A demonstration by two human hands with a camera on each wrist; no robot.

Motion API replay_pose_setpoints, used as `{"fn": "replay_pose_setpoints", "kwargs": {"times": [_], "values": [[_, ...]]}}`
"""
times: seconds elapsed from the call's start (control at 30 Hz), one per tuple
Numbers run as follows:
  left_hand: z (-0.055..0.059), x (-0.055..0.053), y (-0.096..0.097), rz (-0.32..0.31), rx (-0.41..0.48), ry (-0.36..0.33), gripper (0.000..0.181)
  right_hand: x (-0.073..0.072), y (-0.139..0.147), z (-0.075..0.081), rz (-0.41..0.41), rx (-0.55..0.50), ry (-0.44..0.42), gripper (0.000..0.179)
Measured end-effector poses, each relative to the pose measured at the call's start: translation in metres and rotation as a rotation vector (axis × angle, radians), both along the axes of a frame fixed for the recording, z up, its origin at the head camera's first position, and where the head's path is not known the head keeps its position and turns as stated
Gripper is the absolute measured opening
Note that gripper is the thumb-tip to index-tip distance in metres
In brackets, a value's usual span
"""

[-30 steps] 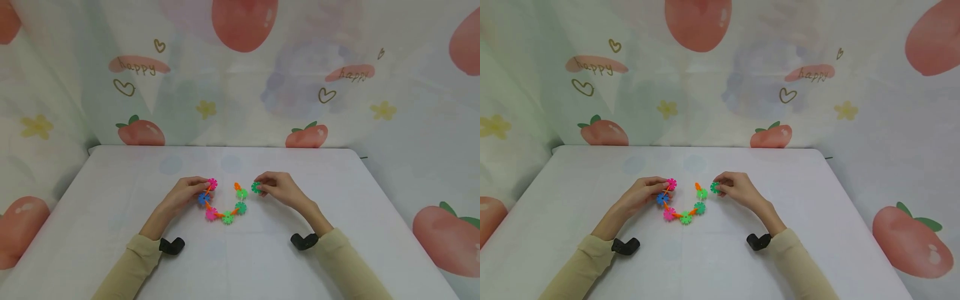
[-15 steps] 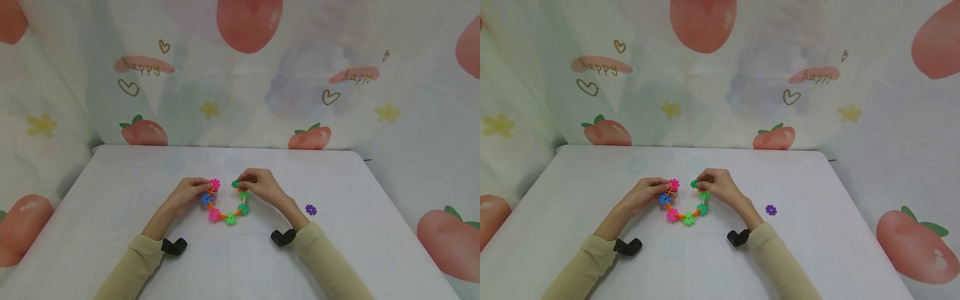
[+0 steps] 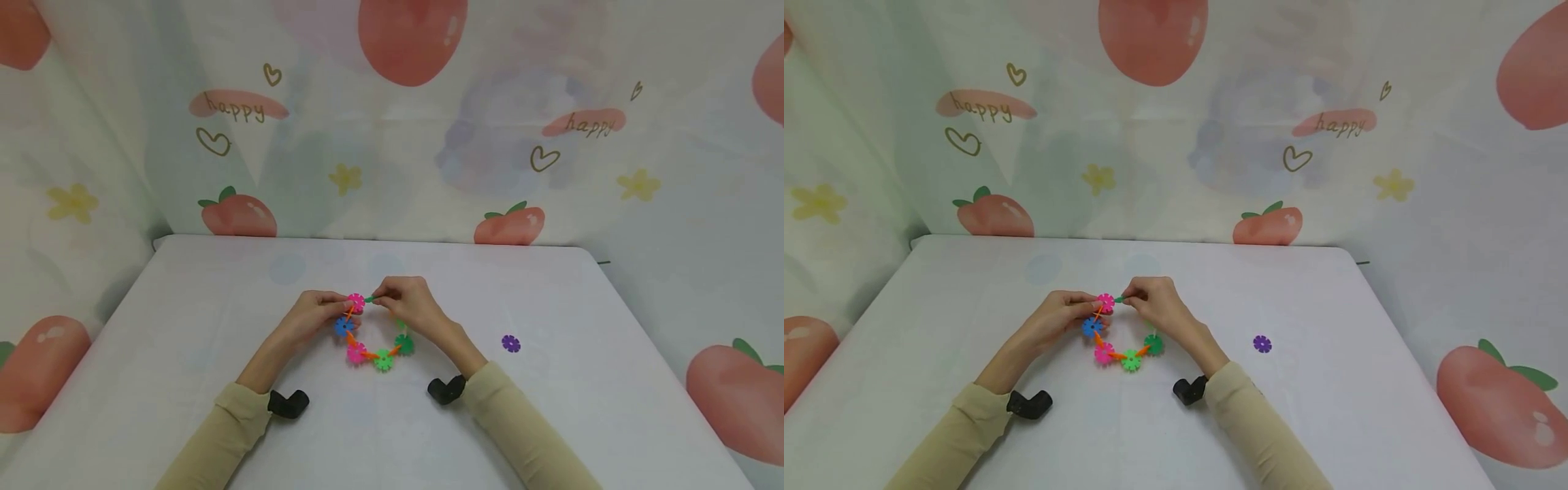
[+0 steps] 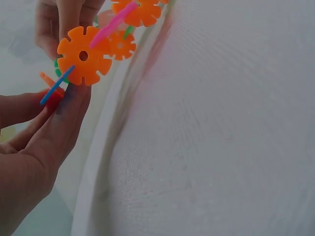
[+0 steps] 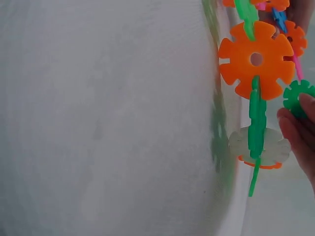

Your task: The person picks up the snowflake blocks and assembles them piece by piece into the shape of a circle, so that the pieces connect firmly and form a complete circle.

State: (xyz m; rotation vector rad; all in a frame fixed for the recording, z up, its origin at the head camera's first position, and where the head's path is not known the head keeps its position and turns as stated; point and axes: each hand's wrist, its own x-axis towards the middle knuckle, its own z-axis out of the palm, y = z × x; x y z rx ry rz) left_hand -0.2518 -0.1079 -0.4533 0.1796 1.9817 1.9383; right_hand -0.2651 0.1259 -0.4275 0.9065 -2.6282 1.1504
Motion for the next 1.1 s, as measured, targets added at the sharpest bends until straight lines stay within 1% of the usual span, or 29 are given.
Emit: {"fn": "replay_pose_setpoints", "kwargs": {"times": [0.2,0.3,0.43,0.53,0.6,0.67,0.73,0.87,0.93,1.1], "values": [[0.002,0.001,0.002,0.013,-0.014,-0.010,0.031,-0.001,-0.002,-0.003,0.024,-0.011,0.034,0.003],[0.001,0.001,0.003,0.022,-0.023,-0.004,0.030,-0.001,-0.003,-0.004,0.031,-0.016,0.058,0.001],[0.001,0.002,0.004,0.019,-0.034,0.011,0.028,-0.001,-0.006,-0.003,0.045,-0.032,0.086,0.003],[0.003,0.001,0.003,0.005,-0.036,0.006,0.028,0.000,-0.007,-0.002,0.058,-0.027,0.083,0.004],[0.003,0.001,0.002,-0.012,-0.041,-0.002,0.029,0.001,-0.006,-0.002,0.055,-0.011,0.061,0.004],[0.004,0.001,0.001,-0.029,-0.049,-0.008,0.032,0.002,-0.003,-0.002,0.048,0.013,0.035,0.010],[0.004,0.001,0.001,-0.038,-0.056,-0.016,0.036,0.003,0.001,-0.001,0.045,0.029,0.012,0.017],[0.003,0.001,0.000,-0.022,-0.069,-0.027,0.044,0.006,0.014,0.001,0.046,0.039,-0.018,0.026],[0.002,0.001,-0.001,-0.019,-0.072,-0.029,0.046,0.008,0.022,0.003,0.043,0.044,-0.013,0.027],[0.001,0.002,-0.001,-0.008,-0.070,-0.039,0.045,0.013,0.048,0.009,0.007,0.085,0.037,0.026]]}}
